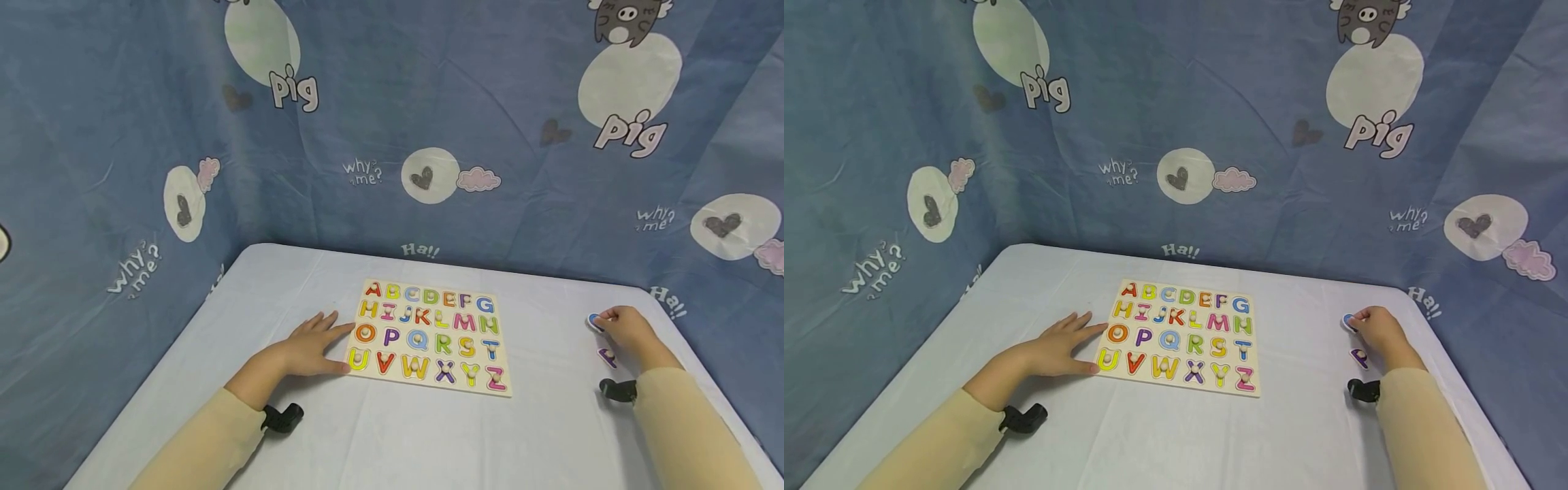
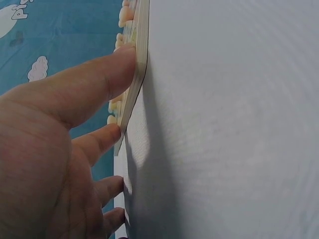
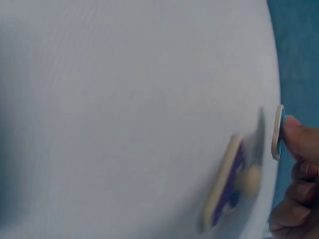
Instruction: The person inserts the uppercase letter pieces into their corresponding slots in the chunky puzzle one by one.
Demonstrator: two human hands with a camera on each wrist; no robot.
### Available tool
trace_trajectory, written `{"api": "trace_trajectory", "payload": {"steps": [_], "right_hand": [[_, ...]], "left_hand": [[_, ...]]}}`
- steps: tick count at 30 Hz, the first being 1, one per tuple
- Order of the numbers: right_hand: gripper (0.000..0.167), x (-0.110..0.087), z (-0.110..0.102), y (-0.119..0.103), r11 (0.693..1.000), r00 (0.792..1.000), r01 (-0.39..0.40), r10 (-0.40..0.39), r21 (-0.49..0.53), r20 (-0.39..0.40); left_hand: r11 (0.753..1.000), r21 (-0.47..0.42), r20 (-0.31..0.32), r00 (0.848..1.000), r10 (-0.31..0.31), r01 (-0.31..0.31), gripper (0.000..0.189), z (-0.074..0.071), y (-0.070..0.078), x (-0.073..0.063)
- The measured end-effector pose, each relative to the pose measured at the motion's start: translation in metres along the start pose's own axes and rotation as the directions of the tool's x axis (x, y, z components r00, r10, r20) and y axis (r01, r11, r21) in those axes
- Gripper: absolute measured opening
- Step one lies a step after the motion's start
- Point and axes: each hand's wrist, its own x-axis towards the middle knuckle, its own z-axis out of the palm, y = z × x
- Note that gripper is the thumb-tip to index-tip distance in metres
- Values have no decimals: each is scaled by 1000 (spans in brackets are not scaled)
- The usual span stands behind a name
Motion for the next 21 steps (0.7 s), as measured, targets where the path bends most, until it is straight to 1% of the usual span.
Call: {"api": "trace_trajectory", "payload": {"steps": [2, 4, 7, 10, 13, 16, 21], "right_hand": [[33, 0, -1, -11, 999, 999, 36, -36, 11, -10], [34, 0, -1, -26, 995, 995, 95, -94, 18, -18], [34, 2, 0, -52, 982, 983, 185, -185, 31, -24], [32, 4, 5, -76, 969, 971, 240, -241, 57, 0], [30, 6, 13, -98, 962, 963, 264, -267, 74, 33], [26, 10, 24, -118, 959, 958, 272, -278, 77, 70], [22, 22, 47, -144, 960, 952, 272, -278, 59, 128]], "left_hand": [[1000, 0, 3, 1000, 1, -1, 88, 0, 1, 0], [1000, 0, 4, 1000, 5, -5, 88, -1, 1, 0], [1000, -1, 6, 1000, 6, -6, 88, -1, 1, 0], [1000, 1, 6, 1000, 8, -8, 88, -1, 1, 0], [1000, -3, 6, 1000, 5, -5, 88, 0, 1, 0], [1000, -6, 0, 1000, 8, -8, 88, 0, 0, 0], [1000, -17, 1, 1000, 13, -13, 88, 0, -1, 0]]}}
